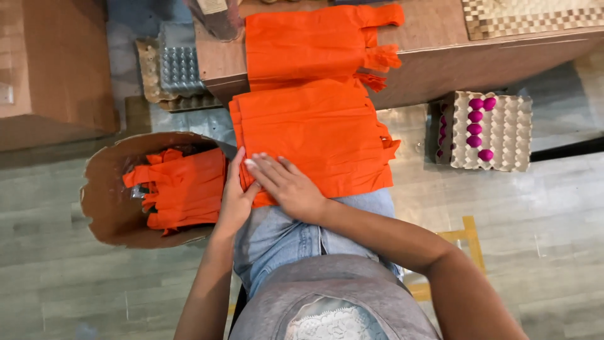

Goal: Folding orange shopping bags and placing them into a cardboard box at a workbench.

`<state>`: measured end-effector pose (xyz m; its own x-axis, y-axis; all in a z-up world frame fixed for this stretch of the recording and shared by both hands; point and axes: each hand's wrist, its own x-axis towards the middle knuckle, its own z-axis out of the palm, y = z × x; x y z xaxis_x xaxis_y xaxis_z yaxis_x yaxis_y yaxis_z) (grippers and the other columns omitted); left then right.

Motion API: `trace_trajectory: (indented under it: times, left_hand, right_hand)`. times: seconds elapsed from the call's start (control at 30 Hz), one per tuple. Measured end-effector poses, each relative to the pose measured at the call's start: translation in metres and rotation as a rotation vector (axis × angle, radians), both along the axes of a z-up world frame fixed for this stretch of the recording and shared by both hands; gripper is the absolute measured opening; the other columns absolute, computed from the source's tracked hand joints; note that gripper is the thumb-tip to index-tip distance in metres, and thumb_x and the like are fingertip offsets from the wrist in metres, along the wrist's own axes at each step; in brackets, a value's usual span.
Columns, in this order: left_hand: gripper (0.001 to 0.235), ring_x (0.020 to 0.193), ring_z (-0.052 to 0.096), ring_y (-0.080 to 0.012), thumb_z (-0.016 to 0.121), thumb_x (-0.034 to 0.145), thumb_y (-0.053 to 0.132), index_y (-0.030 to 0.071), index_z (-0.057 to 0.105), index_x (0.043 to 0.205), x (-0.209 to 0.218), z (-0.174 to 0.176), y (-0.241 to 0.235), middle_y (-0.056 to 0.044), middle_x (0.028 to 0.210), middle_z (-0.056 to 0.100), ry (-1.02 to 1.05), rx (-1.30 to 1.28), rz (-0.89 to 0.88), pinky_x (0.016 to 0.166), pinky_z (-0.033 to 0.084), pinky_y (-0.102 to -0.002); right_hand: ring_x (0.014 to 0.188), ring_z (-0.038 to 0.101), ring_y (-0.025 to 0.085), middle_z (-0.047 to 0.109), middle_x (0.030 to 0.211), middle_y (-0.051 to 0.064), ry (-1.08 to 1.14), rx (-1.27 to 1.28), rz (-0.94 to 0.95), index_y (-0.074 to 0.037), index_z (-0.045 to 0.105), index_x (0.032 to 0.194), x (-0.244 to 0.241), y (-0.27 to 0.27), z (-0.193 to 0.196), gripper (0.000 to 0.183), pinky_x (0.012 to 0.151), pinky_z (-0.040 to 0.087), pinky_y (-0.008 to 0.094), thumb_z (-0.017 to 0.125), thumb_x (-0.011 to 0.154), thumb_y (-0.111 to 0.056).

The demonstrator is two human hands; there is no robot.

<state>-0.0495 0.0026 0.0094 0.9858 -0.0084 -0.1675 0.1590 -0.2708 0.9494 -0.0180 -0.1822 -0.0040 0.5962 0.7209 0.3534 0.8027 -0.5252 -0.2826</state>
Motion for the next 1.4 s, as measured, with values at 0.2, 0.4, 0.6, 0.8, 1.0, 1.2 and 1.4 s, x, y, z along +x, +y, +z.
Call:
trace_trajectory:
  times: [0.2, 0.4, 0.6, 0.8, 1.0, 1.2, 1.4]
  left_hand:
    - [0.081, 0.162, 0.026, -0.0324, 0.061, 0.103, -0.003, 0.012, 0.024, 0.174, 0.003, -0.002, 0.0, -0.017, 0.175, 0.028, 0.045, -0.152, 0.061, 0.133, 0.018, -0.052]
    - [0.081, 0.16, 0.032, -0.0308, 0.063, 0.103, -0.002, 0.012, 0.025, 0.173, 0.001, 0.005, -0.002, -0.016, 0.173, 0.032, 0.049, -0.182, 0.072, 0.132, 0.024, -0.052]
    - [0.081, 0.155, 0.037, -0.0315, 0.065, 0.104, 0.002, 0.016, 0.027, 0.174, 0.002, 0.005, 0.0, -0.015, 0.172, 0.031, 0.07, -0.149, 0.072, 0.129, 0.032, -0.052]
    - [0.097, 0.145, 0.044, -0.0435, 0.071, 0.094, -0.001, 0.019, 0.022, 0.174, -0.003, 0.042, 0.005, -0.026, 0.171, 0.025, 0.072, -0.113, 0.032, 0.12, 0.039, -0.065]
    - [0.077, 0.137, 0.05, -0.0375, 0.077, 0.091, 0.004, 0.019, 0.049, 0.162, -0.01, 0.033, 0.007, -0.019, 0.158, 0.043, 0.188, -0.028, 0.055, 0.111, 0.05, -0.058]
    - [0.08, 0.133, 0.052, -0.0292, 0.078, 0.089, 0.005, 0.006, 0.043, 0.161, -0.014, 0.005, 0.016, -0.016, 0.156, 0.044, 0.197, -0.001, 0.053, 0.11, 0.051, -0.055]
    - [0.081, 0.129, 0.053, -0.0287, 0.075, 0.089, -0.004, 0.007, 0.044, 0.164, -0.012, 0.018, 0.016, -0.018, 0.154, 0.044, 0.218, -0.125, 0.056, 0.111, 0.051, -0.05]
  right_hand:
    - [0.163, 0.033, 0.031, 0.045, 0.17, 0.019, -0.089, -0.193, -0.289, -0.001, 0.042, 0.166, -0.003, -0.109, -0.013, 0.071, 0.13, 0.02, 0.055, 0.043, 0.095, -0.002]
    - [0.156, 0.042, 0.032, 0.046, 0.169, 0.014, 0.361, 0.241, -0.764, -0.016, 0.045, 0.167, -0.013, -0.163, -0.03, 0.063, 0.117, 0.042, 0.05, 0.039, 0.107, -0.002]
    - [0.141, 0.055, 0.046, 0.062, 0.152, 0.023, 0.615, 0.406, -0.788, -0.009, 0.056, 0.159, -0.009, -0.209, -0.066, 0.062, 0.119, 0.044, 0.055, 0.039, 0.101, 0.006]
    - [0.134, 0.06, 0.04, 0.066, 0.132, 0.027, -0.018, 0.593, -0.847, 0.005, 0.066, 0.147, 0.029, -0.277, -0.045, 0.042, 0.122, 0.04, 0.048, 0.05, 0.109, 0.016]
    - [0.149, 0.053, 0.027, 0.062, 0.151, 0.013, 0.077, 0.404, -0.392, -0.009, 0.063, 0.151, 0.03, -0.074, 0.05, 0.045, 0.124, 0.038, 0.041, 0.043, 0.112, 0.005]
    - [0.156, 0.045, 0.031, 0.05, 0.165, 0.019, -0.011, -0.026, 0.06, -0.008, 0.047, 0.163, 0.037, 0.016, -0.018, 0.053, 0.125, 0.037, 0.045, 0.041, 0.11, -0.008]
    - [0.149, 0.051, 0.025, 0.062, 0.154, 0.008, -0.083, -0.197, -0.198, -0.014, 0.061, 0.152, 0.142, -0.049, -0.053, 0.039, 0.123, 0.037, 0.042, 0.051, 0.114, -0.018]
